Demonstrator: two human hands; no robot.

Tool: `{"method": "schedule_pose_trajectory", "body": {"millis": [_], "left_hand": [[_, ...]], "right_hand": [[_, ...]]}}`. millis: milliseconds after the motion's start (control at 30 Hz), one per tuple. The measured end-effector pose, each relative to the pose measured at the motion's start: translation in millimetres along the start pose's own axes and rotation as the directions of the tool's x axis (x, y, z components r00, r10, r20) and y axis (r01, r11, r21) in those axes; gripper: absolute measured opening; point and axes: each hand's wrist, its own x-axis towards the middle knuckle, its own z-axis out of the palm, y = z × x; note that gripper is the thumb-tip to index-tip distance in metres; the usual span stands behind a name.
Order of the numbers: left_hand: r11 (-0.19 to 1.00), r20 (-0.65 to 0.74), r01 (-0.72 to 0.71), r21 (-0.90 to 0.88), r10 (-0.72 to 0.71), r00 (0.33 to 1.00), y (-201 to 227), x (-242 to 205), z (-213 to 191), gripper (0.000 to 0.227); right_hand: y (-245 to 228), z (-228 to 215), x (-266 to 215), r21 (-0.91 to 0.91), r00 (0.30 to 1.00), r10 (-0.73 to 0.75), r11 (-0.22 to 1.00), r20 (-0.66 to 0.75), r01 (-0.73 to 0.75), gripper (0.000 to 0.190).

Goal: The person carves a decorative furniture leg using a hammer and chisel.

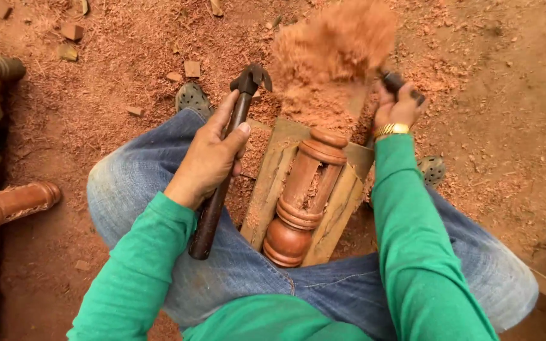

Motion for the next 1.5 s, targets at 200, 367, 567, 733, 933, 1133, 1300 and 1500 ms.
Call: {"method": "schedule_pose_trajectory", "body": {"millis": [200,367,567,733,933,1133,1300,1500], "left_hand": [[1.000,0.005,0.021,-0.018,-0.021,1.000,6,0,3,0.062],[1.000,0.047,0.015,-0.017,-0.014,0.999,3,-2,4,0.062],[0.999,0.065,0.049,0.021,-0.050,0.997,10,-6,4,0.064],[0.999,0.046,0.045,0.010,-0.045,0.998,13,-6,6,0.064],[0.998,0.029,0.063,0.019,-0.064,0.998,11,2,11,0.065],[0.996,0.050,0.082,0.039,-0.084,0.995,10,4,15,0.065],[0.999,0.073,0.036,0.019,-0.037,0.997,8,0,13,0.066],[1.000,0.112,-0.019,-0.015,0.021,0.993,5,-4,1,0.066]], "right_hand": [[-35,32,-49,-0.350,0.955,0.186,0.932,0.233,-0.096,0.040],[8,-47,-3,-0.682,0.984,0.176,0.719,-0.011,-0.136,0.061],[1,-66,13,-0.927,0.965,0.239,0.374,0.112,0.015,0.073],[-37,-66,-23,-0.909,0.990,0.129,0.417,0.051,-0.007,0.084],[-14,-140,-14,-0.919,0.959,0.178,-0.293,0.219,0.264,0.045],[0,-140,-29,-0.982,0.957,0.222,0.032,0.189,0.187,0.028],[-55,-101,-78,-0.866,0.846,0.236,-0.030,0.478,0.498,0.031],[-141,-32,-114,-0.880,0.895,0.068,0.232,0.440,0.415,0.030]]}}
